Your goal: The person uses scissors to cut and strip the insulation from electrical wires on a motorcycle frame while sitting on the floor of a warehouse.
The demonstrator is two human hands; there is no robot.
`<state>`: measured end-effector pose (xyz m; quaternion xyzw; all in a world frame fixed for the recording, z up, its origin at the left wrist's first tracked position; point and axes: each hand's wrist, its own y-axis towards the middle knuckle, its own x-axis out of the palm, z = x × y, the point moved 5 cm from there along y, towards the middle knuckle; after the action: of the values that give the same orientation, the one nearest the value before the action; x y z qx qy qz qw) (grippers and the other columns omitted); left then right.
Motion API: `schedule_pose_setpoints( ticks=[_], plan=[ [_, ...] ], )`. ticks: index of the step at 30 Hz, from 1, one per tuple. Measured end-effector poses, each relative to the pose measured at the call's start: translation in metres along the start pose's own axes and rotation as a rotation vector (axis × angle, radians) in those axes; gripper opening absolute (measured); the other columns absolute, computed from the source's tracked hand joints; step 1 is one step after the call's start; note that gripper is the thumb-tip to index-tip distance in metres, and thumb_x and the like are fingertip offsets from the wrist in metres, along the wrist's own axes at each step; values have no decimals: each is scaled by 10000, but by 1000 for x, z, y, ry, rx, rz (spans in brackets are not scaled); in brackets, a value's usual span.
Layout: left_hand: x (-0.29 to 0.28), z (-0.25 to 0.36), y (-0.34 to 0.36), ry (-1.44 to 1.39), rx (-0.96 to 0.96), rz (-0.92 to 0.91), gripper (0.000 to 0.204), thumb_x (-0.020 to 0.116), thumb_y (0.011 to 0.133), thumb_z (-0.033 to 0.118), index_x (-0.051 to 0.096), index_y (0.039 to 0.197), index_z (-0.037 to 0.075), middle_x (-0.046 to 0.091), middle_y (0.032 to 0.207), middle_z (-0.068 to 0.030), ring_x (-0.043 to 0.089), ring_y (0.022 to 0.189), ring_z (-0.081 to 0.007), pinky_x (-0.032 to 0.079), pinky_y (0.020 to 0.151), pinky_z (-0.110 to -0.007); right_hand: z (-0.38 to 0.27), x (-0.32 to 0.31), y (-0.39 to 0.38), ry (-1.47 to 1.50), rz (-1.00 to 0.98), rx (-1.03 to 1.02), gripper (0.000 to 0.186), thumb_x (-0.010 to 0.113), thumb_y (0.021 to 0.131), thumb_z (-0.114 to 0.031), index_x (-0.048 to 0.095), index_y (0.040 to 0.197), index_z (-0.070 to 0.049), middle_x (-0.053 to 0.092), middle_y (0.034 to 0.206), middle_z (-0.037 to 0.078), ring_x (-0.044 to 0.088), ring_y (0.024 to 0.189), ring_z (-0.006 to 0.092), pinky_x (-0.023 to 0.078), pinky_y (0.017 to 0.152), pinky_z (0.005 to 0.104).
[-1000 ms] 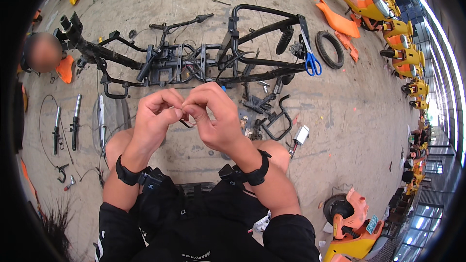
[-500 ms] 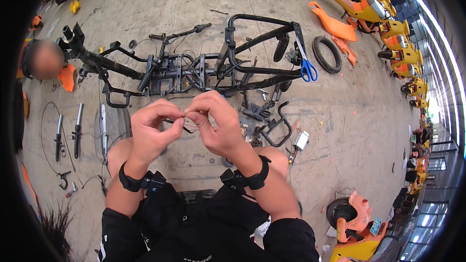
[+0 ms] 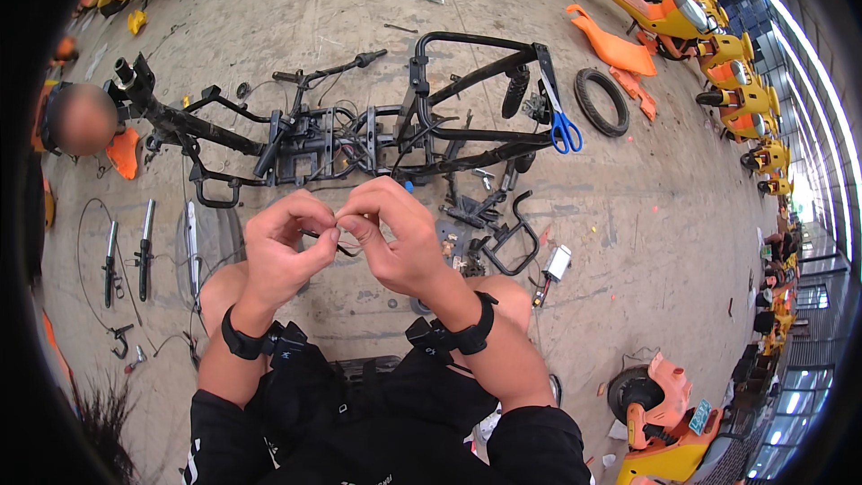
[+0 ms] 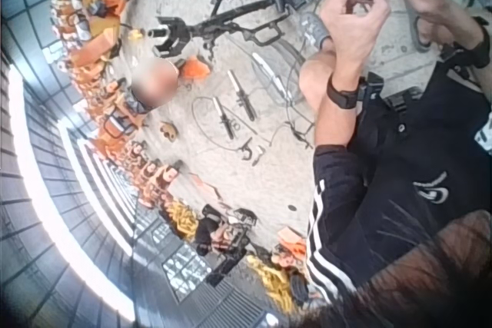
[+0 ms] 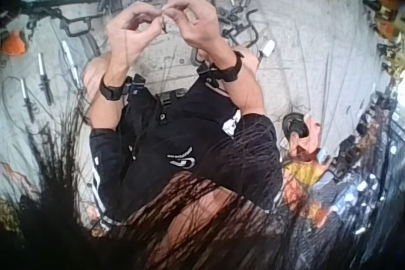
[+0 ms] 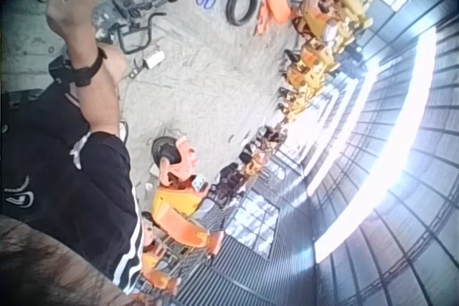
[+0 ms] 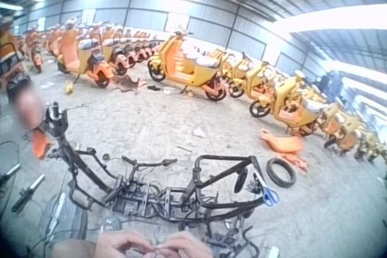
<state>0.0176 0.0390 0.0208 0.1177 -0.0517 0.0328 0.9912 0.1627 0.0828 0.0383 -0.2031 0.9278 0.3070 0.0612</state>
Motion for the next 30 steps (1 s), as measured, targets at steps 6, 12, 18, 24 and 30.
schedule_pose_setpoints(
  ticks=[6,12,18,24,30],
  plan=[
    [3,-3,0,-23,-50,-65,156,629,722,-103,591,844,-14,592,830,-44,604,749,-93,551,661,-224,3,4,-4,25,-26,24,68,651,841,19,614,894,-3,604,874,102,549,687,171,455,613,268],
    [1,-5,1,1,-48,-74,163,616,710,-120,585,834,-18,596,808,-42,608,743,-91,568,638,-224,10,8,-8,106,-11,155,36,628,868,2,601,892,4,590,875,96,568,727,171,473,644,267],
    [0,-4,1,0,-61,-60,164,610,714,-132,587,834,-22,605,812,-42,623,762,-95,592,636,-233,19,16,-15,295,-12,293,33,592,915,-25,586,926,6,567,916,83,572,778,135,497,719,267],
    [-4,-7,2,-29,-67,-59,146,637,745,-108,593,853,-21,615,834,-46,633,781,-100,593,650,-239,22,19,-15,496,-8,323,63,557,957,-44,550,975,16,534,976,60,556,858,110,483,769,247],
    [-2,-3,0,-27,-50,-25,157,686,766,-68,618,897,-16,629,855,-44,632,780,-96,584,682,-235,21,18,-14,482,-26,366,63,555,961,-44,551,983,14,538,967,44,545,857,87,477,762,238]
  ],
)
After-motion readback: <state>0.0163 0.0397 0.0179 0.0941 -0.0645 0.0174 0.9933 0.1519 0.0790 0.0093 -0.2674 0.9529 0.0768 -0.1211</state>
